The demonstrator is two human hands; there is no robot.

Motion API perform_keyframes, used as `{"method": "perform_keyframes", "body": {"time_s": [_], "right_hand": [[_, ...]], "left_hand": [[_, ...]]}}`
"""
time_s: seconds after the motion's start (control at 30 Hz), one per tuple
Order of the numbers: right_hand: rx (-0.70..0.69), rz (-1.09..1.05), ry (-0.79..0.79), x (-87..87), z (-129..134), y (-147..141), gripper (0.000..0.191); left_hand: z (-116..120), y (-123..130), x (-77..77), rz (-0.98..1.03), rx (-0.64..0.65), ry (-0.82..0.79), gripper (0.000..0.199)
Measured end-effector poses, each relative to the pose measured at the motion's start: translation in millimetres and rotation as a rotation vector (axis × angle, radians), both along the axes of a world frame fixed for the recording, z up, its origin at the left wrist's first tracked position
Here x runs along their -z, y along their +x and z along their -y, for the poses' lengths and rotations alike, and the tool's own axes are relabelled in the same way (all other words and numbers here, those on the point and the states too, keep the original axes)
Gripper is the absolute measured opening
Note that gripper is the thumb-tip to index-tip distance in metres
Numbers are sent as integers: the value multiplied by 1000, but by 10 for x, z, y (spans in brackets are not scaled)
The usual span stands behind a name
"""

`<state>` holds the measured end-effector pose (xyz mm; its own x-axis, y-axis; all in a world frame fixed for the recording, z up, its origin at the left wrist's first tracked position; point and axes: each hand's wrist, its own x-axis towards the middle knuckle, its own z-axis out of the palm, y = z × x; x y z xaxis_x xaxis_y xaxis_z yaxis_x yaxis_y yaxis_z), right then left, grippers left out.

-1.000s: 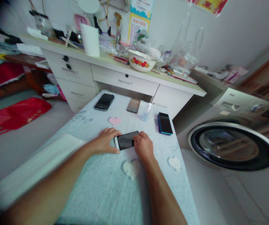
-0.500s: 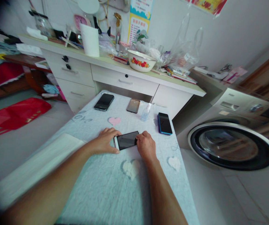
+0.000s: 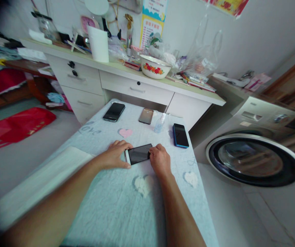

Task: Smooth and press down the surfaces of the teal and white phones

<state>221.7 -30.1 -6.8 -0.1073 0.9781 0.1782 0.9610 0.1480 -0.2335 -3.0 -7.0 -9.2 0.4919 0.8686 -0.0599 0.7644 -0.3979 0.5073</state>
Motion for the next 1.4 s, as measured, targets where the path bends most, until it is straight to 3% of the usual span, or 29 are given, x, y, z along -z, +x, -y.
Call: {"method": "perform_keyframes", "body": {"time_s": [1.0, 1.4], "right_hand": [[-79, -67, 22, 58, 6, -14, 24], [-58, -44, 8, 3, 27, -48, 24]], "left_hand": [[6, 6, 21, 4, -8, 20, 67], [-2, 4, 21, 4, -6, 21, 68]]}}
